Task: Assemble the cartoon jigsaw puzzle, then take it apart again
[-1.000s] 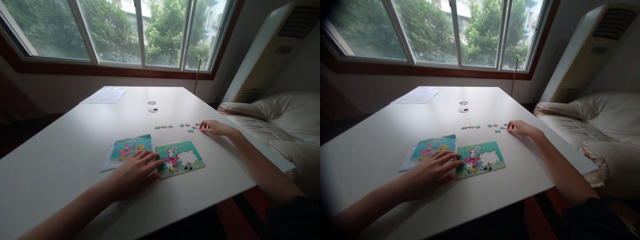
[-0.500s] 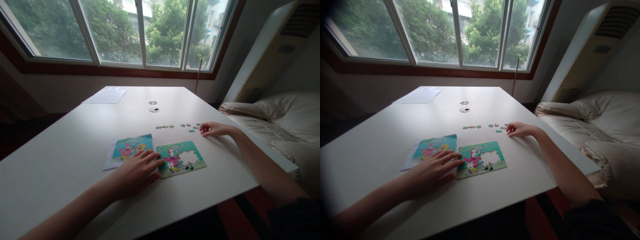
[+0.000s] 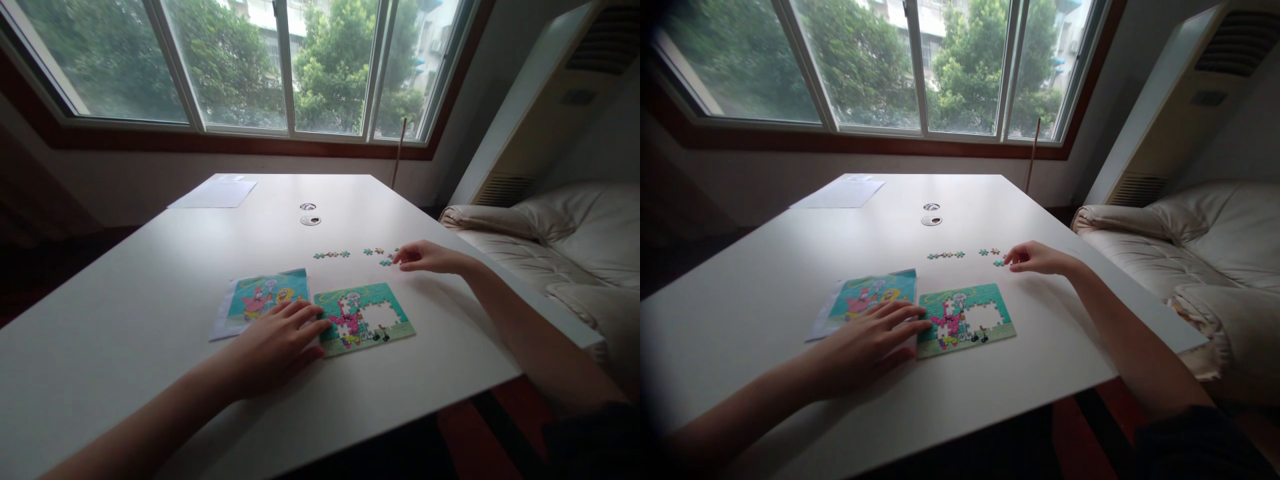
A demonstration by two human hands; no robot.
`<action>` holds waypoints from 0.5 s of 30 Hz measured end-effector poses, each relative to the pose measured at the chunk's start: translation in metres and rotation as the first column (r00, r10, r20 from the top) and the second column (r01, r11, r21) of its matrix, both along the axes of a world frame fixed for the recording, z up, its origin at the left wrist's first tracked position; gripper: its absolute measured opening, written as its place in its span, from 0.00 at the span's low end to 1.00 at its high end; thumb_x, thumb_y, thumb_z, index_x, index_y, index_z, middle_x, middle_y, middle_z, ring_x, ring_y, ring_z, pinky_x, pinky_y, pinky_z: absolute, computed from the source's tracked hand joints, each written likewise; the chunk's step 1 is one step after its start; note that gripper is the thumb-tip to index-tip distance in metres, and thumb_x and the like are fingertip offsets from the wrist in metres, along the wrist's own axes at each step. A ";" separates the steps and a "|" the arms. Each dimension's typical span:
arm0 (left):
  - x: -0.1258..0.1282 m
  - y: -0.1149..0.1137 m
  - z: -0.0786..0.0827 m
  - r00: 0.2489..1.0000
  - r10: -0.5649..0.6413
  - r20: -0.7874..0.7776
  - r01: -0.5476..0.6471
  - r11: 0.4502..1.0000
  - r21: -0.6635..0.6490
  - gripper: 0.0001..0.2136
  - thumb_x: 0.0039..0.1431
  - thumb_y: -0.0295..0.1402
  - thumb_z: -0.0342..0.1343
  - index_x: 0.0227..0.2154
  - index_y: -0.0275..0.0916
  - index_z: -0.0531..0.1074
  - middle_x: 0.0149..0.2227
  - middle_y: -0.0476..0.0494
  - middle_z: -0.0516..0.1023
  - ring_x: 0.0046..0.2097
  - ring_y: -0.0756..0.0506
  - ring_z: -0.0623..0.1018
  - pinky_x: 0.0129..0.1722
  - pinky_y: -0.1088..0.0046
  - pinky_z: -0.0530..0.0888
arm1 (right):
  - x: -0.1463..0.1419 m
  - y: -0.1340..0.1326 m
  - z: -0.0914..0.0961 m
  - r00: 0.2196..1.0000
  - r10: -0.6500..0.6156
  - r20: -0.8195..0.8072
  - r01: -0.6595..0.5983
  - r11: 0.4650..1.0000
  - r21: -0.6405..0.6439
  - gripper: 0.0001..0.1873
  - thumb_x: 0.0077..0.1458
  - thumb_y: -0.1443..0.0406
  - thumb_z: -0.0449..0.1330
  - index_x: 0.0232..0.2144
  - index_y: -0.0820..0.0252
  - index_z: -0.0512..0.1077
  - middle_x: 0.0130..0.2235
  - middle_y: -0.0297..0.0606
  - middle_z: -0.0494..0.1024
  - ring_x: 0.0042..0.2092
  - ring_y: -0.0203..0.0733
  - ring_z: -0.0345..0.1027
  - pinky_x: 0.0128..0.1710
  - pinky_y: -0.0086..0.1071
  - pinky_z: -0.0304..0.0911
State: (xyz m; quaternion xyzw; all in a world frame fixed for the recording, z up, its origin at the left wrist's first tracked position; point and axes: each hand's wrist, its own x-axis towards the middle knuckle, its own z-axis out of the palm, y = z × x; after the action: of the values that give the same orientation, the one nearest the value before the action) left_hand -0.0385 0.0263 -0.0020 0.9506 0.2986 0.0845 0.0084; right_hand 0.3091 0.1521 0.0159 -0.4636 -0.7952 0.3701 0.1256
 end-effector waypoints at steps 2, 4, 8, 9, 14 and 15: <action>0.000 -0.001 0.000 1.000 0.003 0.001 -0.003 1.000 -0.003 0.15 0.62 0.35 0.46 0.52 0.42 0.61 0.49 0.40 0.68 0.50 0.39 0.67 0.47 0.56 0.66 | -0.016 -0.007 0.000 0.996 0.014 -0.093 -0.016 1.000 -0.016 0.20 0.44 0.55 0.61 0.36 0.64 0.72 0.27 0.35 0.72 0.28 0.33 0.63 0.28 0.29 0.59; 0.000 -0.001 0.001 1.000 0.000 0.002 0.000 1.000 -0.005 0.15 0.62 0.35 0.45 0.51 0.42 0.61 0.49 0.40 0.68 0.50 0.39 0.67 0.47 0.56 0.66 | -0.034 -0.017 0.000 0.980 0.022 -0.196 -0.032 0.998 -0.045 0.18 0.45 0.56 0.61 0.35 0.64 0.73 0.28 0.36 0.73 0.29 0.34 0.66 0.30 0.30 0.62; 0.001 -0.001 0.000 1.000 -0.002 -0.003 0.002 1.000 -0.001 0.15 0.62 0.36 0.45 0.51 0.42 0.62 0.49 0.40 0.68 0.49 0.39 0.67 0.47 0.56 0.66 | -0.070 -0.043 -0.005 0.936 0.023 -0.351 -0.051 0.996 -0.071 0.15 0.42 0.58 0.64 0.30 0.63 0.72 0.28 0.36 0.75 0.30 0.35 0.69 0.32 0.31 0.65; 0.001 -0.001 0.000 1.000 -0.001 -0.006 0.001 1.000 0.002 0.15 0.62 0.36 0.45 0.51 0.42 0.62 0.49 0.40 0.68 0.49 0.39 0.67 0.47 0.56 0.66 | -0.078 -0.050 -0.006 0.930 0.038 -0.366 -0.068 0.995 -0.071 0.15 0.40 0.59 0.65 0.29 0.63 0.72 0.28 0.36 0.76 0.31 0.35 0.69 0.31 0.30 0.64; 0.002 -0.001 0.001 1.000 0.000 -0.019 0.000 1.000 0.011 0.15 0.62 0.36 0.46 0.51 0.42 0.62 0.49 0.40 0.68 0.49 0.39 0.67 0.47 0.57 0.66 | -0.107 -0.079 -0.018 0.927 0.058 -0.371 -0.086 0.995 -0.059 0.14 0.40 0.57 0.65 0.27 0.62 0.72 0.25 0.35 0.76 0.28 0.35 0.68 0.26 0.28 0.63; 0.002 -0.001 0.001 1.000 0.002 -0.019 -0.001 1.000 0.012 0.15 0.62 0.36 0.46 0.51 0.42 0.62 0.49 0.40 0.68 0.49 0.39 0.67 0.47 0.57 0.66 | -0.110 -0.084 -0.020 0.926 0.059 -0.373 -0.081 0.996 -0.044 0.14 0.41 0.57 0.65 0.27 0.61 0.72 0.25 0.34 0.76 0.28 0.36 0.68 0.26 0.28 0.63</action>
State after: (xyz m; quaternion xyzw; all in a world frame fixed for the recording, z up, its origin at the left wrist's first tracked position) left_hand -0.0368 0.0257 -0.0005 0.9511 0.2989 0.0774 -0.0002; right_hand 0.1988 0.0684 -0.0044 -0.3602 -0.7619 0.4785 0.2467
